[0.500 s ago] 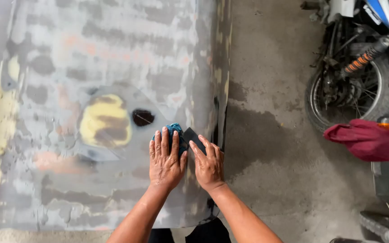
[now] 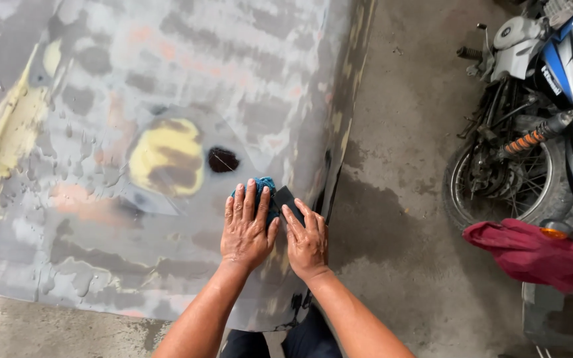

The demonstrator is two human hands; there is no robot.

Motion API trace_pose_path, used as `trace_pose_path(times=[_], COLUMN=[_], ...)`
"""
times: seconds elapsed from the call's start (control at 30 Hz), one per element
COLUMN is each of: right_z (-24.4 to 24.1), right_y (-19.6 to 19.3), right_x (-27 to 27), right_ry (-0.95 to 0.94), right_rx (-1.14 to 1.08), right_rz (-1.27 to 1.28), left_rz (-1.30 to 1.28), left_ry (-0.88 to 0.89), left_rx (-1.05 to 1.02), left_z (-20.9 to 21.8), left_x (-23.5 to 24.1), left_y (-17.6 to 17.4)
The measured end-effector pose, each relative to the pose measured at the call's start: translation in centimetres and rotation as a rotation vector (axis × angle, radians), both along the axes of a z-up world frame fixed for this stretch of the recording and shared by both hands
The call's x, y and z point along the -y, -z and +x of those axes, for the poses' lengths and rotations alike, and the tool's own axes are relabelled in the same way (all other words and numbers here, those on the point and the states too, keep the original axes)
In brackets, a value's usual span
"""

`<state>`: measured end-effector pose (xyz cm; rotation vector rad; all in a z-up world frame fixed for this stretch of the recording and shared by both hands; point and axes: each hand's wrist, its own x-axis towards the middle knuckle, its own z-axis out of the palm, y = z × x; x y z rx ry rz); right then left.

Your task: The person sands a large, flat car part with a sanding block and wipes the surface with a blue cloth. They dip the cloth into a bucket of water and continue sanding and wiping the part.

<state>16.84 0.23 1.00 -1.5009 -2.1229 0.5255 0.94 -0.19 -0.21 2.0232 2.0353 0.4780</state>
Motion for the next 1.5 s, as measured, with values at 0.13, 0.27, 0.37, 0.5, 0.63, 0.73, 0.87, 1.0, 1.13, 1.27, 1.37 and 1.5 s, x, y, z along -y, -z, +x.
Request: trace_pose_path(times=[0.13,0.27,0.37,0.5,0.63,0.73,0.87,1.0,1.13,1.27,1.37,1.5], right_z=[0.7,1.9,3.0,4.6,6.5,7.0,7.6,7.1,5.8,6.2,6.4,3.3], right_y=[0.0,-0.6,-0.8,-0.4,-0.9,-0.6,1.5,3.8,3.4,1.4,1.4,-3.7], right_x=[-0.6,-2.5,-5.6,-10.3,-15.4,-20.4,-27.9,-35.6,-33.6,-27.0,-28.6,-36.3], right_ry=[-0.045,-0.172,-0.276,-0.452,-0.605,-0.707,-0.715,-0.508,-0.359,-0.797,-0.996,-0.546], right_rx=[0.006,0.036,0.042,0.011,-0.001,-0.014,-0.025,0.049,0.030,-0.071,-0.047,0.308], right_rz=[0.017,0.024,0.055,0.086,0.065,0.098,0.210,0.203,0.222,0.281,0.303,-0.230], left_rz=[0.007,0.018,0.028,0.029,0.008,0.004,0.014,-0.006,-0.012,-0.007,0.002,-0.030], left_ry=[-0.015,-0.070,-0.143,-0.309,-0.461,-0.562,-0.623,-0.628,-0.651,-0.650,-0.655,-0.675], left_rx=[0.018,0.015,0.014,0.014,0.000,-0.036,-0.073,-0.093,-0.106,-0.111,-0.118,-0.134], left_z=[0.2,1.0,2.3,4.8,8.7,9.6,10.3,10.4,10.5,10.6,10.6,10.9], left_x=[0.0,-0.1,-1.4,-3.1,-5.0,-7.5,-7.9,-7.8,-7.9,-7.8,-8.1,-8.1], left_y=[0.1,0.1,0.3,0.6,1.0,1.0,1.2,1.4,1.4,1.2,1.3,1.1])
